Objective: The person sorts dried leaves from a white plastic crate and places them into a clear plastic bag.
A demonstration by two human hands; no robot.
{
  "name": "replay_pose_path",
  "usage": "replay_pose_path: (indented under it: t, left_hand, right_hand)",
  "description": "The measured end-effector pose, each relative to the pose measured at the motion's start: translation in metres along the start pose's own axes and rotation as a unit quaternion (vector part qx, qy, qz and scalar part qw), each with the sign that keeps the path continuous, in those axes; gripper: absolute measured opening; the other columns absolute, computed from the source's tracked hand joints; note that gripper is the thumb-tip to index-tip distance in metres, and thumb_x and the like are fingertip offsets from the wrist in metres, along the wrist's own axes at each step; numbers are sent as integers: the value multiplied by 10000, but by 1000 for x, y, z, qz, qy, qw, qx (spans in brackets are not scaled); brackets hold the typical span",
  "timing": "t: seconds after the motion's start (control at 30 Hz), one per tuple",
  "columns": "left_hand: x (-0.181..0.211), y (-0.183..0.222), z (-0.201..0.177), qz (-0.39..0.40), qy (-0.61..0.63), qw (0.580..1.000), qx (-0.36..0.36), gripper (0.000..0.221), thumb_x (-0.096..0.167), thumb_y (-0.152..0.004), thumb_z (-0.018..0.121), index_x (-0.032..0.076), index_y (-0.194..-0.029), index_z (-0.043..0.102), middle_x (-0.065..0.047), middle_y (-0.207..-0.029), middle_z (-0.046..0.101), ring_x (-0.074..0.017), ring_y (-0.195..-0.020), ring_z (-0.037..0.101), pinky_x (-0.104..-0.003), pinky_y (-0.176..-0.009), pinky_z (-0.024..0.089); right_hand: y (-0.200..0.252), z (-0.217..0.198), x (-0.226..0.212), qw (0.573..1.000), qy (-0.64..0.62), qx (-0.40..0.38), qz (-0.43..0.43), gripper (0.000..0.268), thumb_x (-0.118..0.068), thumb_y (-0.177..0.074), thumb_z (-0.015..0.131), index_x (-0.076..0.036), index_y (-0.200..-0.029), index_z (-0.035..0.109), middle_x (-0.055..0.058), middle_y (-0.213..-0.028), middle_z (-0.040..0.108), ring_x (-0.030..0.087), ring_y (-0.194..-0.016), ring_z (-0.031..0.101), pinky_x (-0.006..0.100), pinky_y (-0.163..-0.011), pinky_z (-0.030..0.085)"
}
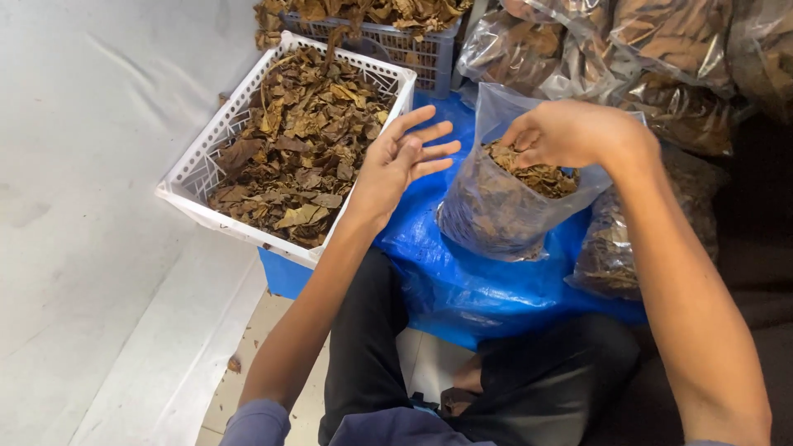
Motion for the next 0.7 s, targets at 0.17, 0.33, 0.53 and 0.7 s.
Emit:
replay_pose_path:
  t: [0.17,0.33,0.53,0.7]
  left_hand:
    - [9,2,-35,-68,67,989,111,406,174,-959,595,-58,-1290,627,-237,-1165,708,-195,-735,572,-276,-595,510]
    - [9,22,-89,-64,155,950,264,563,622,-899,530,171,-592,393,72,-409,262,-39,-292,177,-209,-294,163]
    - [20,51,-207,-67,-120,935,327,447,388,-1116,408,106,-845,624,87,-566,305,-59,-457,244,-255,-467,284]
    - [28,77,-319,-105,-318,887,318,298,87,-966,620,67,-1263,617,-114,-932,706,-175,-788,716,-317,-702,592]
  right_hand:
    - [53,-49,-78,935,5,341,-102,325,60,-912,698,79,-1232,750,242,-1067,756,355,-907,713,467,-788,585]
    - [36,-44,-165,824,-105,482,-278,273,122,-864,806,55,-1128,795,152,-1040,776,175,-788,702,290,-744,598]
    - [-121,40,-202,870,-258,304,-290,84,-153,-927,745,-188,-917,820,2,-717,761,197,-740,763,308,-757,592]
    - [-204,114,-227,960,-205,103,-159,313,-139,-1027,624,-83,-1323,711,193,-1197,742,350,-1132,714,485,-908,589]
Point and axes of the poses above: each hand's wrist, its own y-axis away from the middle knuckle, its own z-axis out of the palm, x = y × z, the point moved 7 cm from there along -y, towards the middle knuckle
